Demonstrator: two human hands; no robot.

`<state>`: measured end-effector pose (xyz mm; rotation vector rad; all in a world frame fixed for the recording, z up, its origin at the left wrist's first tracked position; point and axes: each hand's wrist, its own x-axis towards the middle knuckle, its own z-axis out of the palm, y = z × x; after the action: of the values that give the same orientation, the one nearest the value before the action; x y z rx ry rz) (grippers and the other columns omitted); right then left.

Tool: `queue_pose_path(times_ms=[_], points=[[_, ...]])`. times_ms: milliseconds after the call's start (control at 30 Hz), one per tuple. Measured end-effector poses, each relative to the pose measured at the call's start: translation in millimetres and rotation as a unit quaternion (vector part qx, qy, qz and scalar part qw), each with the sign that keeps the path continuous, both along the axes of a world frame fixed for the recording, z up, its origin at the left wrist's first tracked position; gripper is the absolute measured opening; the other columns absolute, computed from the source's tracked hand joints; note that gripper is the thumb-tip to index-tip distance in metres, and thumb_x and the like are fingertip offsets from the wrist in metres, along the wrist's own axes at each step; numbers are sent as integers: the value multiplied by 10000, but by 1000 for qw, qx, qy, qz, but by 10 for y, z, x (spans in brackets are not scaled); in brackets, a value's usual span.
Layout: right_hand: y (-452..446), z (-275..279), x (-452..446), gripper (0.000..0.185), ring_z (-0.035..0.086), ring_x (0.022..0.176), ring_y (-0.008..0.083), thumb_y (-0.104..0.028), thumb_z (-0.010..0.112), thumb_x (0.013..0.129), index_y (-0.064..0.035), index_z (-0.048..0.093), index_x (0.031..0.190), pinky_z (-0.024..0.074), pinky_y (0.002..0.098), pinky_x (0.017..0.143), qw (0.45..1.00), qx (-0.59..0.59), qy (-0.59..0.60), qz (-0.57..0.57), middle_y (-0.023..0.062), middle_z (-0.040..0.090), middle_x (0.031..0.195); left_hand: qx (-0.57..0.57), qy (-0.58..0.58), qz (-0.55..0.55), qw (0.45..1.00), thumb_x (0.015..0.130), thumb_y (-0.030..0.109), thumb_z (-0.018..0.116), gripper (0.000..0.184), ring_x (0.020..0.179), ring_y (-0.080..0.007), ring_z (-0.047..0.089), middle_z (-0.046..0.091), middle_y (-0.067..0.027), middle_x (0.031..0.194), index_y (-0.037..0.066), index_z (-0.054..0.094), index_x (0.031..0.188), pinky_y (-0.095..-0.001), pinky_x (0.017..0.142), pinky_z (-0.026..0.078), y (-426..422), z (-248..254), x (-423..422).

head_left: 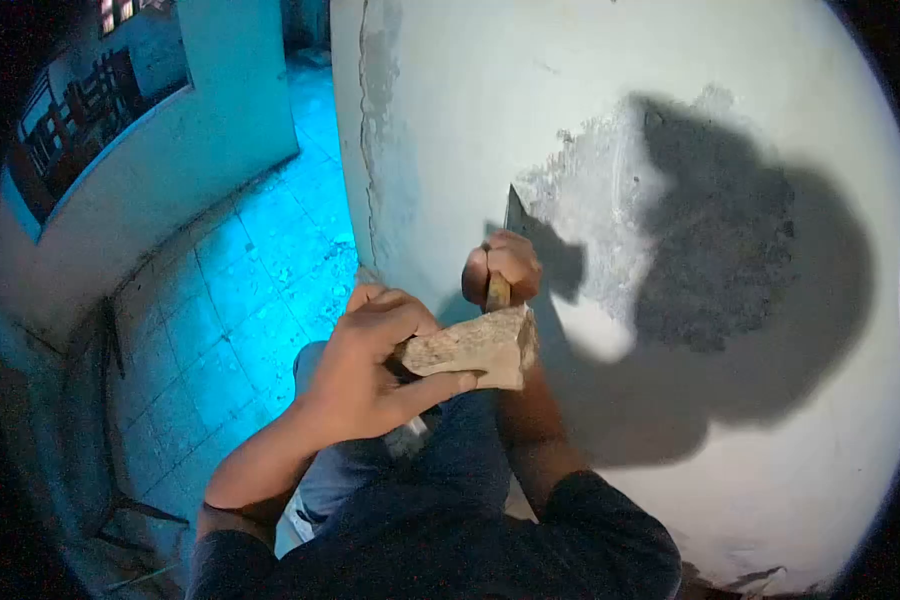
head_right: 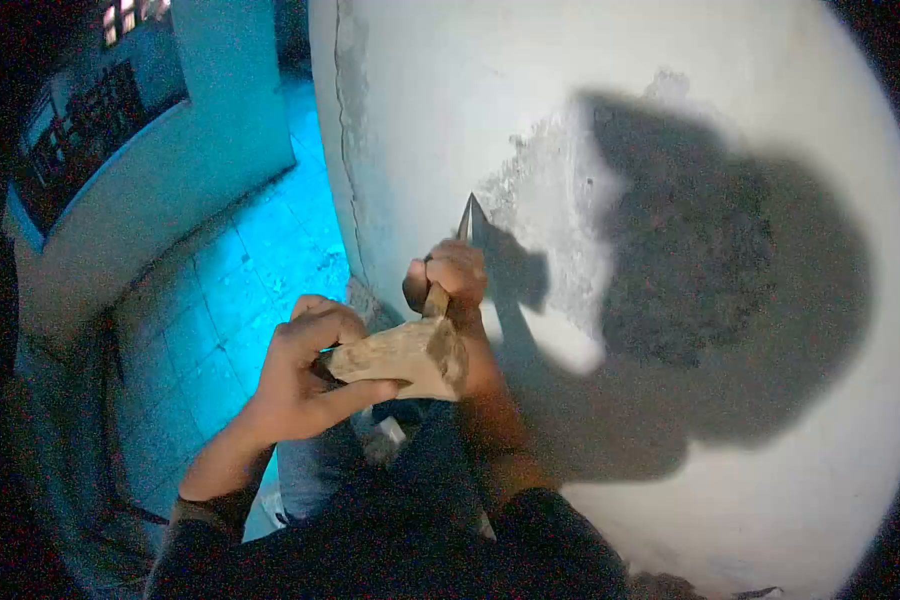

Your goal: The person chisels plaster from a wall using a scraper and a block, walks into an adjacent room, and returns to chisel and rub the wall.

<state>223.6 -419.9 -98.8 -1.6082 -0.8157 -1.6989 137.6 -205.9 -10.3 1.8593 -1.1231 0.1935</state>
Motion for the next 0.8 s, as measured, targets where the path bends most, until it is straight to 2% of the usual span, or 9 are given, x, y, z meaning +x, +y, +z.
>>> queue_pose_path(times_ms=[100, 200, 267, 300, 333, 500, 567, 733, 800], points=[[21, -60, -257, 275, 479, 427, 248, -48, 660, 748, -78, 419, 618, 371, 323, 423, 997, -17, 76, 10, 88, 446, 518, -119, 317, -39, 940, 728, 182, 784, 252, 740, -151, 581, 624, -66, 762, 21, 606, 802, -316, 702, 431, 176, -259, -230], [39, -537, -579, 201, 510, 458, 286, -52, 674, 729, -54, 488, 652, 418, 363, 496, 959, -4, 275, 74, 115, 495, 539, -224, 466, 25, 856, 752, 222, 774, 320, 789, -152, 586, 631, -51, 878, 11, 621, 938, -296, 698, 463, 482, -679, -253], [-80, -964, -910, 195, 549, 638, 209, -104, 698, 756, -46, 514, 725, 434, 357, 624, 829, -3, 546, 122, 119, 549, 697, -255, 516, 62, 815, 764, 299, 766, 423, 799, -184, 588, 617, -51, 923, 2, 606, 1021, -286, 727, 459, 619, -992, -301], [-4, -863, -1115, 200, 548, 709, 184, -123, 702, 768, -44, 518, 769, 436, 348, 660, 734, 45, 664, 135, 112, 555, 761, -308, 586, 112, 741, 779, 267, 750, 421, 816, -167, 588, 629, -56, 940, 13, 590, 1075, -288, 718, 456, 706, -1148, -345], [-14, -971, -1232, 200, 548, 709, 184, -123, 702, 768, -44, 518, 769, 436, 348, 660, 731, 55, 666, 137, 112, 555, 761, -356, 645, 162, 657, 794, 236, 733, 427, 832, -151, 588, 640, -61, 957, 24, 574, 1129, -289, 710, 453, 783, -1306, -388], [-176, -1376, -1674, 383, 514, 738, 166, -213, 712, 818, -73, 429, 1035, 441, 330, 657, 776, 133, 592, 173, 87, 482, 794, -289, 672, 274, 624, 910, 306, 590, 340, 773, -130, 559, 629, -53, 982, 92, 551, 1171, -248, 650, 412, 1075, -2067, -529], [-237, -1191, -1784, 305, 525, 742, 204, -206, 650, 857, -63, 434, 1018, 436, 356, 687, 712, 126, 679, 124, 103, 500, 807, -351, 717, 246, 549, 920, 309, 570, 315, 732, -128, 540, 622, -49, 954, 122, 555, 1173, -247, 636, 398, 990, -2068, -505], [-361, -1858, -1676, 388, 606, 915, 413, -281, 627, 856, -29, 458, 1098, 461, 498, 728, 544, -146, 825, -34, 285, 590, 1019, -339, 683, 299, 574, 906, 313, 597, 382, 736, -137, 513, 605, -67, 987, 145, 534, 1243, -260, 636, 401, 722, -1992, -265], [-371, -2235, -1657, 436, 617, 903, 389, -317, 631, 852, -60, 434, 1144, 473, 488, 752, 540, -148, 827, -44, 268, 600, 1006, -342, 675, 291, 586, 902, 326, 602, 430, 749, -149, 511, 591, -74, 1040, 145, 510, 1281, -269, 655, 404, 615, -1912, -172]])
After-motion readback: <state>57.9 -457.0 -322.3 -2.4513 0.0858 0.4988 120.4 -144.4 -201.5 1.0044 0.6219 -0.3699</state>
